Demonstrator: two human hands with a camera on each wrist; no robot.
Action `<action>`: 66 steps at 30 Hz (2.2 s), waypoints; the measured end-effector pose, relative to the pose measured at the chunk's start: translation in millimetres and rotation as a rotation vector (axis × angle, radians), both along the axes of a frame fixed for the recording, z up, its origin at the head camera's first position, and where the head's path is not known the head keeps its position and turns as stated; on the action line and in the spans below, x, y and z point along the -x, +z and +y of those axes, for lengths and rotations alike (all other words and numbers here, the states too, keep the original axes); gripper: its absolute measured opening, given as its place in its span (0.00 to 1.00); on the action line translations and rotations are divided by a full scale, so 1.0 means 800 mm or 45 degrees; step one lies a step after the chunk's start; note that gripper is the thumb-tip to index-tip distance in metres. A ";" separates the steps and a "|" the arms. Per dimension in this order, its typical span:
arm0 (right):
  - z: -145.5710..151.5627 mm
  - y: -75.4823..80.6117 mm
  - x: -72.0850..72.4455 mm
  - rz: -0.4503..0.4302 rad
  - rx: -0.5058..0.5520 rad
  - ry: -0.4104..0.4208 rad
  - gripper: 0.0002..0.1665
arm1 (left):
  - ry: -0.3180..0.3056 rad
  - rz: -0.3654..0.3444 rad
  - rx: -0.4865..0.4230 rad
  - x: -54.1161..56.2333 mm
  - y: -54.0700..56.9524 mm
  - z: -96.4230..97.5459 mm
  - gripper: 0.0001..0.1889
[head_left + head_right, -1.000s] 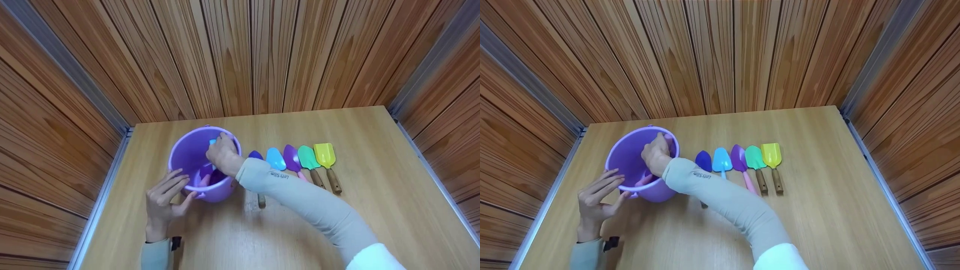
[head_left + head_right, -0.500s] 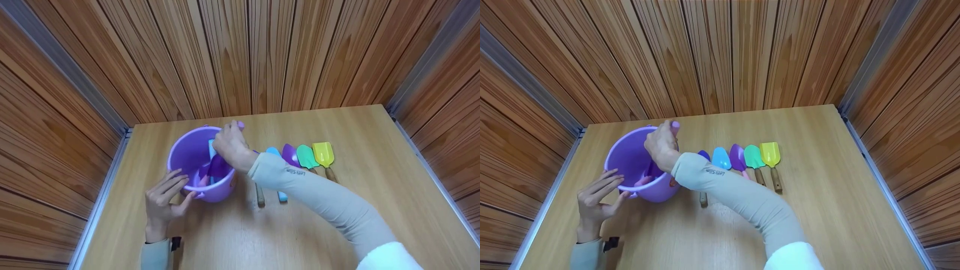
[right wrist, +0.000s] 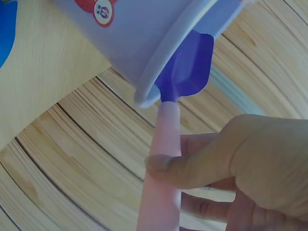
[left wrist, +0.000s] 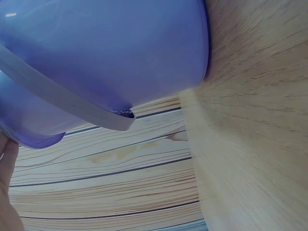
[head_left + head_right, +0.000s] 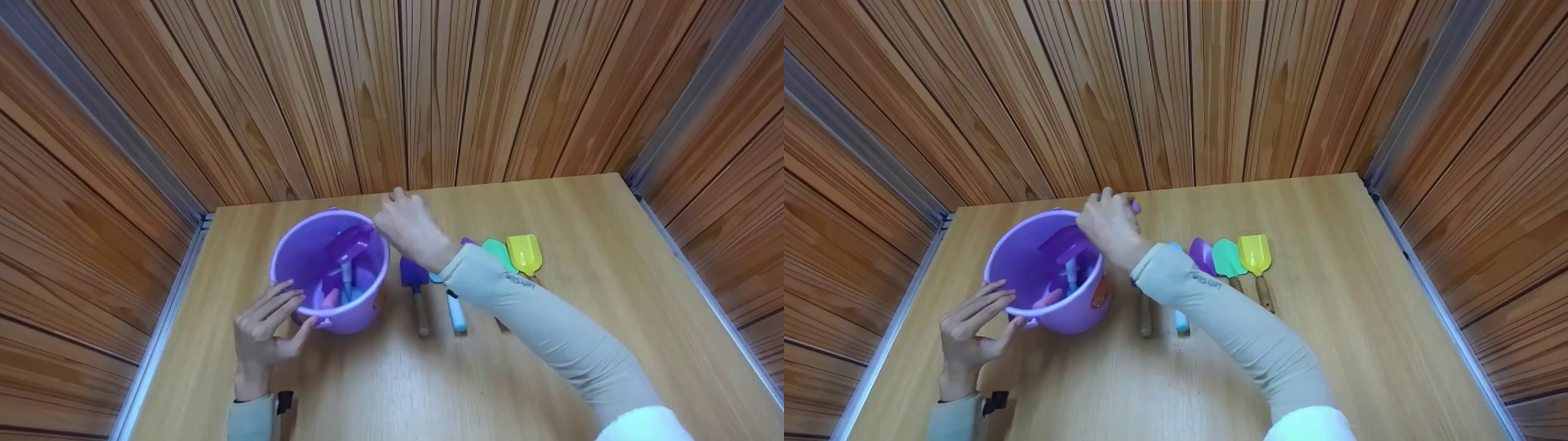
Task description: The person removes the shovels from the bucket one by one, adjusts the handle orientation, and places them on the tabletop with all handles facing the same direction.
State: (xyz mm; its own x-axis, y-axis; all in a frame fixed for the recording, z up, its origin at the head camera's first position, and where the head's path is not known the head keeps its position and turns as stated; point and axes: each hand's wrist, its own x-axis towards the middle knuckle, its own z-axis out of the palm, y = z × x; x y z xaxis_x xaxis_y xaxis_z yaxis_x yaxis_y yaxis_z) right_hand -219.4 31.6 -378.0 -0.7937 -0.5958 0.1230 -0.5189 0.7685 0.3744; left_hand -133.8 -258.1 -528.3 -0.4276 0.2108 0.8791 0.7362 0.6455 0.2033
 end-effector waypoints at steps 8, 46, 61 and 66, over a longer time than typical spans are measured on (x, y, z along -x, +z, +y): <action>0.055 -0.013 0.010 -0.246 0.347 0.054 0.14 | -0.006 -0.011 -0.018 0.000 0.000 -0.001 0.25; 0.252 -0.123 -0.008 -1.042 1.496 -0.433 0.27 | -0.030 0.041 -0.033 0.004 -0.007 0.001 0.25; 0.335 -0.164 -0.032 -1.060 1.696 -0.634 0.32 | 0.002 0.004 -0.033 0.003 -0.004 0.002 0.26; 0.357 -0.180 -0.042 -1.088 1.711 -0.745 0.36 | -0.008 0.003 -0.025 0.002 -0.005 0.000 0.26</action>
State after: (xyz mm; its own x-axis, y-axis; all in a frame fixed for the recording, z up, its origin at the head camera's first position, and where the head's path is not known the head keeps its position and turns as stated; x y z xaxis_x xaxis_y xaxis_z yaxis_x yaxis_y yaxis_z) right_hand -186.0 317.5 -521.9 -0.9558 -0.0595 -0.2879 0.2348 0.4352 -0.8692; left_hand -135.3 -257.9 -532.1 -0.4243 0.1963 0.8840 0.7407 0.6368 0.2141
